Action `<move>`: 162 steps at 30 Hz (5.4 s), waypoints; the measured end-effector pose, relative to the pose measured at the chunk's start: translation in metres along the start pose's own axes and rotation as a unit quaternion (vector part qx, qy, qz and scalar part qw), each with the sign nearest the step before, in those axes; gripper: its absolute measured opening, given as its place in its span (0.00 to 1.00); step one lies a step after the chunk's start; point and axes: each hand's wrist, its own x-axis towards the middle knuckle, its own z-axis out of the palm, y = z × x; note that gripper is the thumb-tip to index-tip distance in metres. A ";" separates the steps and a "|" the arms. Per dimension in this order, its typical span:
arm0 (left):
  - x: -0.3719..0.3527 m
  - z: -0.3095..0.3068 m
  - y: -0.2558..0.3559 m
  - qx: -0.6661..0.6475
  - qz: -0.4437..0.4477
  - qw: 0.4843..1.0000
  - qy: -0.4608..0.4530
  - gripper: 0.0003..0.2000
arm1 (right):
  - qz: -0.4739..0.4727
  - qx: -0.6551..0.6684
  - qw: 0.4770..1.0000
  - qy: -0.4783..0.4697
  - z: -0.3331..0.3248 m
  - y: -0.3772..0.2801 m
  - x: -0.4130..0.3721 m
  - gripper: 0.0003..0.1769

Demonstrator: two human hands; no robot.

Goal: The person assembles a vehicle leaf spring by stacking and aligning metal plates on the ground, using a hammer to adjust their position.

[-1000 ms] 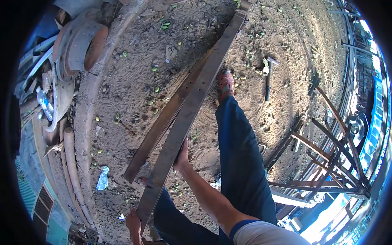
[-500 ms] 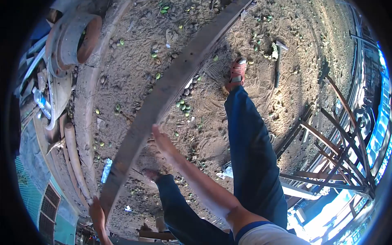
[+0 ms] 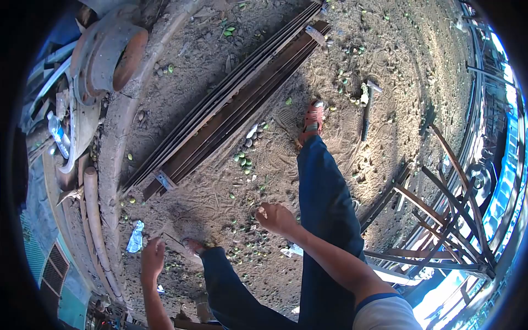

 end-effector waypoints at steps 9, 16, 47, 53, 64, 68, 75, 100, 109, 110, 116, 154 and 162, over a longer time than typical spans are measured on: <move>0.024 0.087 0.065 -0.117 -0.011 0.991 -0.069 0.18 | 0.010 0.015 0.997 -0.076 0.003 0.025 0.005 0.23; 0.065 0.121 0.129 -0.159 0.007 0.982 -0.100 0.16 | -0.021 0.077 0.995 -0.052 -0.004 0.021 0.034 0.22; 0.086 0.151 0.131 -0.203 -0.007 0.979 -0.036 0.13 | -0.091 0.321 0.931 -0.150 0.005 0.000 0.081 0.17; 0.062 0.186 0.166 -0.307 -0.001 0.946 -0.099 0.13 | -0.002 0.383 0.919 -0.097 0.013 0.029 0.093 0.15; 0.086 0.185 0.162 -0.287 0.015 0.956 -0.062 0.09 | 0.019 0.411 0.905 -0.110 0.006 0.006 0.088 0.12; 0.108 0.215 0.114 -0.434 -0.020 0.895 -0.099 0.09 | 0.014 0.280 0.954 -0.111 -0.003 -0.001 0.082 0.15; 0.116 0.178 0.150 -0.182 0.055 0.980 -0.052 0.08 | -0.003 0.344 0.935 -0.081 -0.014 0.005 0.090 0.18; 0.135 0.172 0.172 0.032 0.049 0.990 -0.128 0.14 | -0.111 0.385 0.916 -0.014 -0.110 -0.029 0.052 0.14; -0.003 0.137 0.235 -0.059 0.092 0.966 -0.236 0.11 | -0.083 0.603 0.794 -0.005 -0.269 -0.004 0.081 0.15; -0.003 0.137 0.275 -0.172 -0.025 0.950 -0.259 0.11 | -0.047 0.687 0.725 0.005 -0.269 0.006 0.091 0.14; 0.029 0.081 0.507 -0.380 -0.123 0.884 -0.243 0.14 | 0.132 0.701 0.700 0.028 -0.235 0.079 0.088 0.10; -0.035 0.167 0.458 -0.442 -0.182 0.877 -0.042 0.13 | 0.019 0.345 0.938 -0.042 -0.289 0.187 0.150 0.12; -0.028 0.209 0.449 -0.455 -0.175 0.873 0.008 0.13 | 0.043 0.153 0.986 -0.053 -0.273 0.192 0.191 0.14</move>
